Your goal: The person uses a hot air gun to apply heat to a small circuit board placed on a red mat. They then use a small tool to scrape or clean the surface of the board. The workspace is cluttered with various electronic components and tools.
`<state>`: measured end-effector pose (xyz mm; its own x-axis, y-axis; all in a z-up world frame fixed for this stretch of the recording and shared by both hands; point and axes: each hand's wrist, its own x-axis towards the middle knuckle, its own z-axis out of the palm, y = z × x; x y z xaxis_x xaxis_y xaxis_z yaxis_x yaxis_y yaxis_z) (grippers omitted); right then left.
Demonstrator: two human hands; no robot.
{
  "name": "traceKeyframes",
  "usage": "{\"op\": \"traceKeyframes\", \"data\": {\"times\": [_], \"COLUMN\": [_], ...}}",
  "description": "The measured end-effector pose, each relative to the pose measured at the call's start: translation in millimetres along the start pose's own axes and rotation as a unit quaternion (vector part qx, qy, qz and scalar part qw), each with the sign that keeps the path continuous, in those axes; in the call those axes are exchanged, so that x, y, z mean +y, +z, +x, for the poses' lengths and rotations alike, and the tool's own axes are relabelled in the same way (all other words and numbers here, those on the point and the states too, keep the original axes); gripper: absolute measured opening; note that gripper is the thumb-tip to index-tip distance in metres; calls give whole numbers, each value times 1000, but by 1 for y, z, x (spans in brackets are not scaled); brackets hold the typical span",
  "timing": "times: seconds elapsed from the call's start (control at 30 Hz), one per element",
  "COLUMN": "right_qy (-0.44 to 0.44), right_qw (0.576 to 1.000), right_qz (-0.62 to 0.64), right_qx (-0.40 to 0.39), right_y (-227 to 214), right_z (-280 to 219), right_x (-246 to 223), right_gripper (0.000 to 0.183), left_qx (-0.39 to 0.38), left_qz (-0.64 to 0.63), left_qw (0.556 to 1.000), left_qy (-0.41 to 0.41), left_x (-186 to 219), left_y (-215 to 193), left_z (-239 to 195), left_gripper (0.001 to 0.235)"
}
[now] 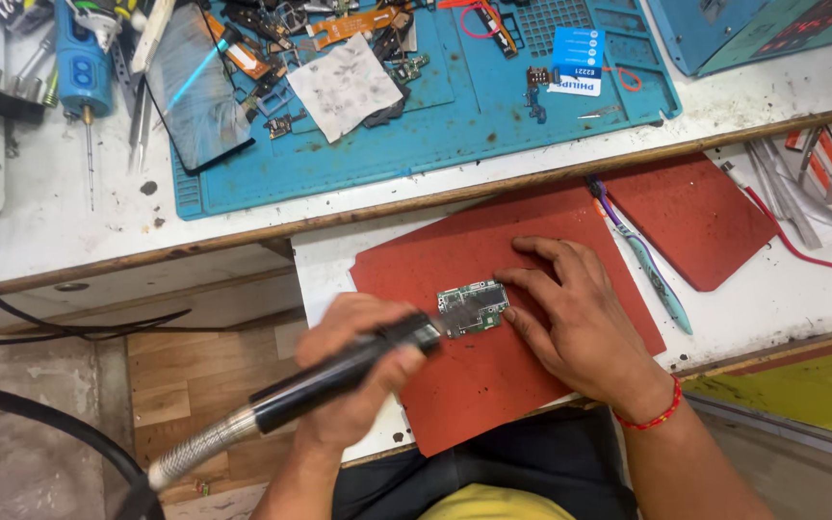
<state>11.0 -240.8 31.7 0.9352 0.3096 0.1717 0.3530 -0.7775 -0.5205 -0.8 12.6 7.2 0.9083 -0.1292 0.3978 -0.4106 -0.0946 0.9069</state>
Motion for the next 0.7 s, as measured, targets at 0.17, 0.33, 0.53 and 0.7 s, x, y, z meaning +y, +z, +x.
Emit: {"op": "traceKeyframes", "data": {"times": [0.17, 0.33, 0.53, 0.7], "right_qy": [39, 56, -5, -17], "right_qw": [999, 998, 999, 999], "right_qz": [9, 0, -35, -22], "right_qx": [16, 20, -8, -21], "right_y": [4, 6, 0, -2], "right_z": [0, -1, -1, 1], "right_x": [-2, 0, 1, -1], "right_gripper": [34, 39, 52, 56], "left_qx": [44, 76, -86, -1], "left_qz": [42, 42, 9, 1], "left_qw": [998, 995, 996, 1000], "left_qy": [-33, -57, -22, -30], "left_x": [6, 0, 4, 0], "left_y": [0, 2, -21, -22], "left_z": [-2, -7, -5, -12], "left_gripper": [36, 37, 39, 37]}}
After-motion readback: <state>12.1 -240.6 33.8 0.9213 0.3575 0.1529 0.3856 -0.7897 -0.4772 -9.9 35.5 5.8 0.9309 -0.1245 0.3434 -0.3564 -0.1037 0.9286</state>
